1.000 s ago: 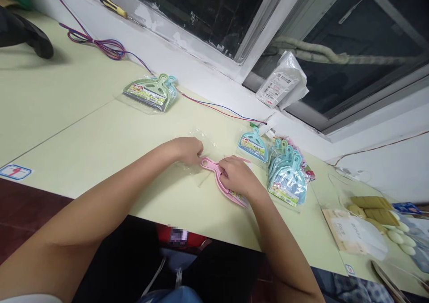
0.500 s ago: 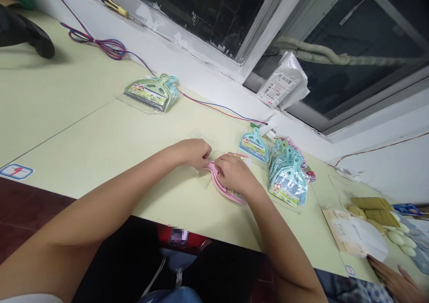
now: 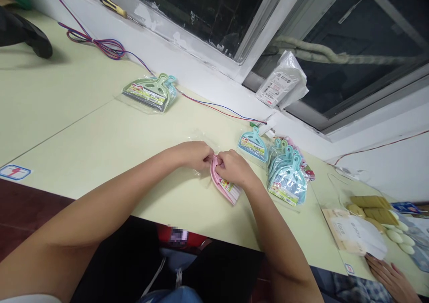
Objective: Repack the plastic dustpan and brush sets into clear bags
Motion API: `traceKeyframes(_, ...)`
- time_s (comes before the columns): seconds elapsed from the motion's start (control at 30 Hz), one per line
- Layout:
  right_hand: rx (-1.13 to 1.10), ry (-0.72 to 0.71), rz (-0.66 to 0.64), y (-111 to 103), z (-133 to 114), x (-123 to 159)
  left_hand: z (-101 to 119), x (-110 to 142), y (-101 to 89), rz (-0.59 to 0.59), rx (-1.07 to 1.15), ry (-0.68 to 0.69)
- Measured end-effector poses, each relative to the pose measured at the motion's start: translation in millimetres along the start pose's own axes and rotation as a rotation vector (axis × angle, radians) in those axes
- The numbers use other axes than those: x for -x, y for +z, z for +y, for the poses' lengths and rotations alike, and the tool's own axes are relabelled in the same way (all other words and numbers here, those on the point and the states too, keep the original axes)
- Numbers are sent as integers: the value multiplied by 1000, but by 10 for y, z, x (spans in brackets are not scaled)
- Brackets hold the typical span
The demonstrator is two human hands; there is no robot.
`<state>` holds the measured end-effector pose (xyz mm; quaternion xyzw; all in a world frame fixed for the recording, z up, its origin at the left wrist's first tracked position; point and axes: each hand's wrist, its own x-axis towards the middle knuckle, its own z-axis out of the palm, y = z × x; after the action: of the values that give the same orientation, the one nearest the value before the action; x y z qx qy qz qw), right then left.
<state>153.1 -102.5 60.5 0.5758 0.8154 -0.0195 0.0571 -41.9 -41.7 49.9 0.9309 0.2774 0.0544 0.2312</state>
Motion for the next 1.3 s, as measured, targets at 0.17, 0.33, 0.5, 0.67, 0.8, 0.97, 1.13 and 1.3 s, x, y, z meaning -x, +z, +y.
traceKeyframes(0.17, -38, -106, 3, 17, -91, -28, -7, -3, -10, 11, 23, 9)
traceKeyframes(0.33, -82, -69, 12, 53, -139, -26, -15, 5, -29, -10, 61, 0)
traceKeyframes(0.5, -163, 17, 58, 111, -117, -27, -36, -14, 23, 14, -3, 15)
traceKeyframes(0.67, -203, -30, 99, 157, -113, -25, -57, -6, -12, 35, 7, 41)
traceKeyframes(0.8, -190, -55, 109, 173, -104, -16, -231, 37, -179, 250, 47, -27)
traceKeyframes(0.97, -214, -51, 115, 179, -79, 13, -562, 57, -302, 454, -10, -533)
traceKeyframes(1.13, -232, -7, 117, 156, -3, 67, -661, -81, -100, 232, 373, -469)
traceKeyframes(1.3, -224, 97, 99, 129, 53, 106, -648, -253, 188, 272, 699, -392)
